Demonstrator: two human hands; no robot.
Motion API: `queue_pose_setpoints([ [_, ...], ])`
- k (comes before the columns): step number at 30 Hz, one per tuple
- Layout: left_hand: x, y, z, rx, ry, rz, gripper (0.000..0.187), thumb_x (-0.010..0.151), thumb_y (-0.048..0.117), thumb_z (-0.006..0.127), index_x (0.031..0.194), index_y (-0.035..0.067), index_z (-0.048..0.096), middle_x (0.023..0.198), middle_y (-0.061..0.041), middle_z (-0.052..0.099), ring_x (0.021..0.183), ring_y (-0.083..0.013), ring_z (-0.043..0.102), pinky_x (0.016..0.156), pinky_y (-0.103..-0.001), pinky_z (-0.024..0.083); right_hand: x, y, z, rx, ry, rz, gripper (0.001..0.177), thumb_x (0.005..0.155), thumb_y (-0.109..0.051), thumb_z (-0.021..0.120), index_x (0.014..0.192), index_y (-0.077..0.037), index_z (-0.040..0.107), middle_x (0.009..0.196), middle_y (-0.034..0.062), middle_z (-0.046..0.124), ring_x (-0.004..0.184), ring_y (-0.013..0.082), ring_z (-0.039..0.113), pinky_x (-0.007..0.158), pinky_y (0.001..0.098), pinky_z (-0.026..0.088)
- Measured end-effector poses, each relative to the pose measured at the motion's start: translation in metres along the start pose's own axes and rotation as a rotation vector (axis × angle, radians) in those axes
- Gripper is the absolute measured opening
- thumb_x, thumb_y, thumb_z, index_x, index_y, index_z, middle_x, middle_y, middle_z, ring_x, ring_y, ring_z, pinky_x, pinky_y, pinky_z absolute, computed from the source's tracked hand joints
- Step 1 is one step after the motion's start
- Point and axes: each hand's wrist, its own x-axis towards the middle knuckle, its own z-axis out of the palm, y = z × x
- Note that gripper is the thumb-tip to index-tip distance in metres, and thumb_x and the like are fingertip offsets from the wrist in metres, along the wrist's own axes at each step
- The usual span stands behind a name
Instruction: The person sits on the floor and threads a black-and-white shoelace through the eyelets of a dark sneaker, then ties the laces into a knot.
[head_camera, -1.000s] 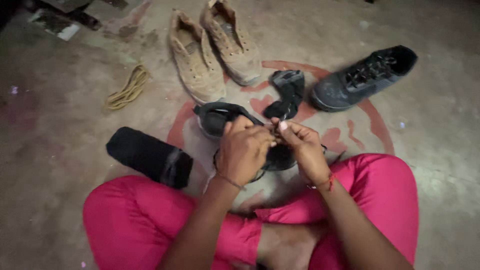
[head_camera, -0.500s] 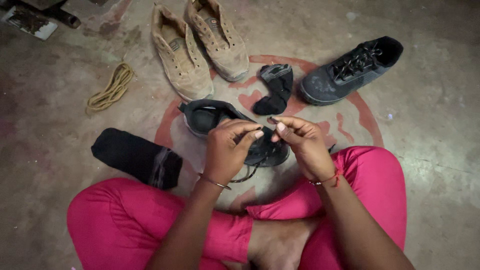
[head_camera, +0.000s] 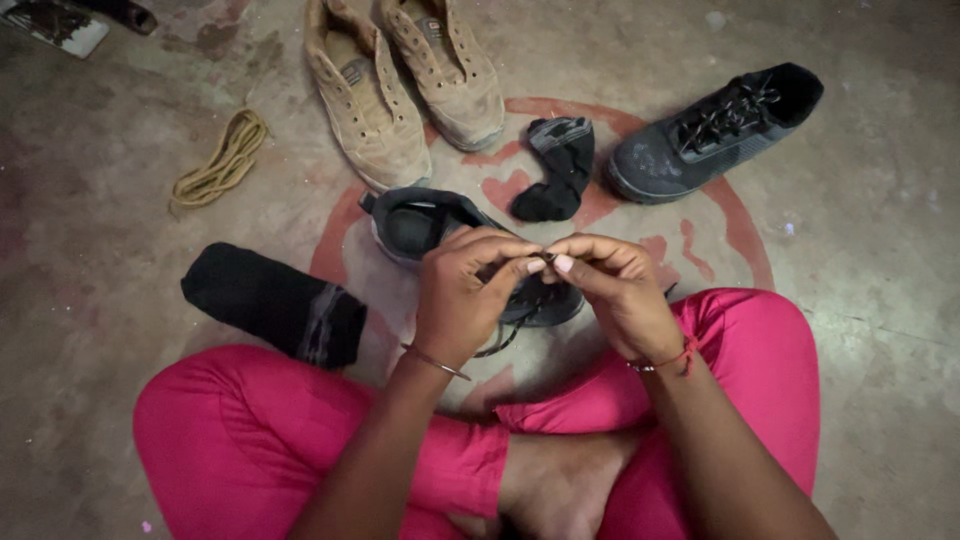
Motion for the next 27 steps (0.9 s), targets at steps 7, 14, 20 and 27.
queue_pose_setpoints([
  [7,0.000,0.004,0.000,0.063,-0.022,0.107,0.010,0.086,0.007,0.078,0.096,0.009,0.078,0.094,-0.004,0.077,0.085,-0.0217,0.071,0.077,-0.033,0.055,-0.001,-0.004,0.000,-0.018,0.021,-0.004,0.012,0.099,-0.002,0.065,0.108,0.002,0.072,0.101,0.0083,0.074,0.094,0.0149,0.069,0.089,0.0284,0.054],
  [14,0.000,0.007,0.000,0.140,-0.020,0.153,0.012,0.085,0.007,0.079,0.097,0.009,0.078,0.093,-0.005,0.075,0.084,-0.0234,0.069,0.076,-0.035,0.055,0.001,-0.010,-0.001,-0.177,-0.005,-0.065,0.010,0.099,-0.001,0.066,0.105,0.001,0.073,0.101,0.0036,0.071,0.094,0.0106,0.065,0.086,0.0246,0.051],
  [20,0.001,0.009,-0.004,0.244,-0.020,0.190,0.013,0.084,0.011,0.080,0.096,0.010,0.078,0.091,-0.004,0.073,0.084,-0.0242,0.067,0.075,-0.036,0.054,-0.004,-0.016,0.000,-0.408,0.038,-0.121,0.004,0.097,0.001,0.070,0.099,0.000,0.073,0.096,0.0003,0.068,0.090,0.0073,0.060,0.082,0.0223,0.048],
  [27,-0.001,0.011,-0.005,0.386,-0.041,0.282,0.015,0.083,0.011,0.079,0.098,0.011,0.076,0.090,-0.003,0.069,0.087,-0.0258,0.064,0.076,-0.038,0.053,-0.001,-0.012,0.003,-0.461,0.055,-0.131,0.003,0.095,-0.001,0.071,0.098,-0.001,0.073,0.097,-0.0011,0.068,0.091,0.0069,0.061,0.082,0.0227,0.049],
])
